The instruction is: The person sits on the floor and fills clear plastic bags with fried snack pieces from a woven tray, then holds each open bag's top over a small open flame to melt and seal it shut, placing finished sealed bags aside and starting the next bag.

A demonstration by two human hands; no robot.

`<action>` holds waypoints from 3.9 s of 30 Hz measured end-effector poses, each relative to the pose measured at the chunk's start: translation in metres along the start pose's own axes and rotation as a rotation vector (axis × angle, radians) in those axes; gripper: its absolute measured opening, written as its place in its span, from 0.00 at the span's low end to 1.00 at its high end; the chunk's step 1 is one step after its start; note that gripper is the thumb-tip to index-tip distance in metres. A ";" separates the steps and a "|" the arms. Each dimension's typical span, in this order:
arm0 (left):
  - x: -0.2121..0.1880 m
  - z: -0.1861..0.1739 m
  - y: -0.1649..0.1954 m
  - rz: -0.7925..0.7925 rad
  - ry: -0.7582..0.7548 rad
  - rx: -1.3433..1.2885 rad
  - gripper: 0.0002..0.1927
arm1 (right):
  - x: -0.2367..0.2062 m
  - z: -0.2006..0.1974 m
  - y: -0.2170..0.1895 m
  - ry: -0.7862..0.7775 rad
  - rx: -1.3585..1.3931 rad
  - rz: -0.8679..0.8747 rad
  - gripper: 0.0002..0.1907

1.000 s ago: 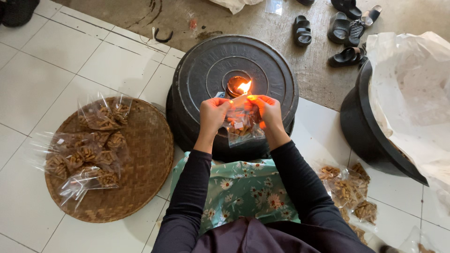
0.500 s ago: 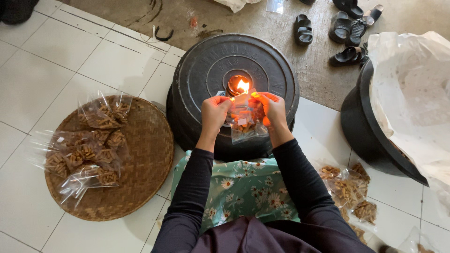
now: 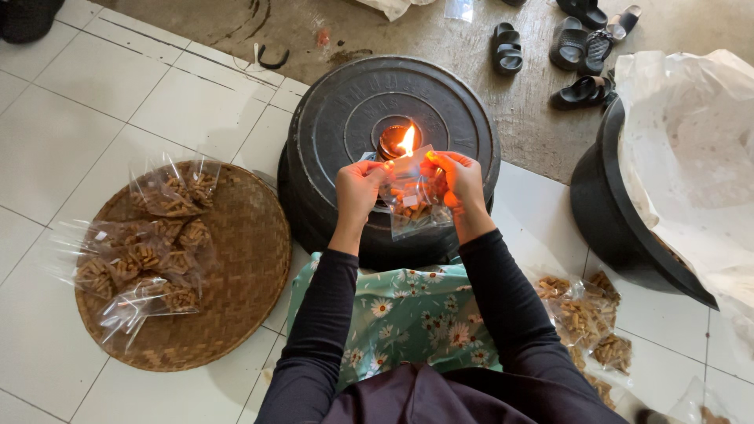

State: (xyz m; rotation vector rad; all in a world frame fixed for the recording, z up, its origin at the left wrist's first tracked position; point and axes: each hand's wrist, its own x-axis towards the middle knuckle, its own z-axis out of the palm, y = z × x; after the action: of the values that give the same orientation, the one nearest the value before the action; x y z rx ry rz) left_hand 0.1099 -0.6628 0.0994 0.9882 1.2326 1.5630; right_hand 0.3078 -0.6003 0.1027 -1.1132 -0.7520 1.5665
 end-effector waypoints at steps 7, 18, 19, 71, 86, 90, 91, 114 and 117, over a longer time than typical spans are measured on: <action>-0.002 -0.003 0.005 -0.016 -0.035 -0.028 0.08 | -0.003 0.002 -0.004 -0.020 -0.008 -0.022 0.06; -0.003 -0.006 -0.006 -0.074 -0.019 -0.122 0.09 | 0.000 0.002 -0.004 -0.018 0.016 -0.004 0.06; -0.005 -0.007 -0.007 -0.077 -0.024 -0.129 0.10 | 0.000 0.002 -0.002 -0.027 0.016 0.001 0.06; 0.001 0.008 -0.032 -0.130 0.077 -0.263 0.08 | 0.012 -0.009 -0.010 0.004 0.003 -0.024 0.05; 0.002 0.026 -0.039 -0.114 0.099 -0.306 0.09 | 0.017 -0.018 -0.019 -0.004 0.060 -0.026 0.05; 0.001 0.031 -0.038 -0.098 0.084 -0.351 0.09 | 0.013 -0.016 -0.025 0.009 0.083 -0.025 0.05; 0.000 0.032 -0.038 -0.099 0.085 -0.350 0.09 | 0.012 -0.016 -0.026 0.024 0.079 -0.017 0.04; -0.001 0.053 -0.050 -0.085 0.158 -0.410 0.10 | 0.015 -0.033 -0.035 0.046 0.065 -0.027 0.04; -0.002 0.055 -0.052 -0.080 0.169 -0.417 0.10 | 0.016 -0.036 -0.035 0.064 0.057 -0.024 0.04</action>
State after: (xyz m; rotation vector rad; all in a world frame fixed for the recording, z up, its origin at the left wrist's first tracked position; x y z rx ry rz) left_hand 0.1706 -0.6434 0.0591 0.5421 0.9846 1.7733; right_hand 0.3537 -0.5772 0.1156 -1.1037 -0.6719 1.5156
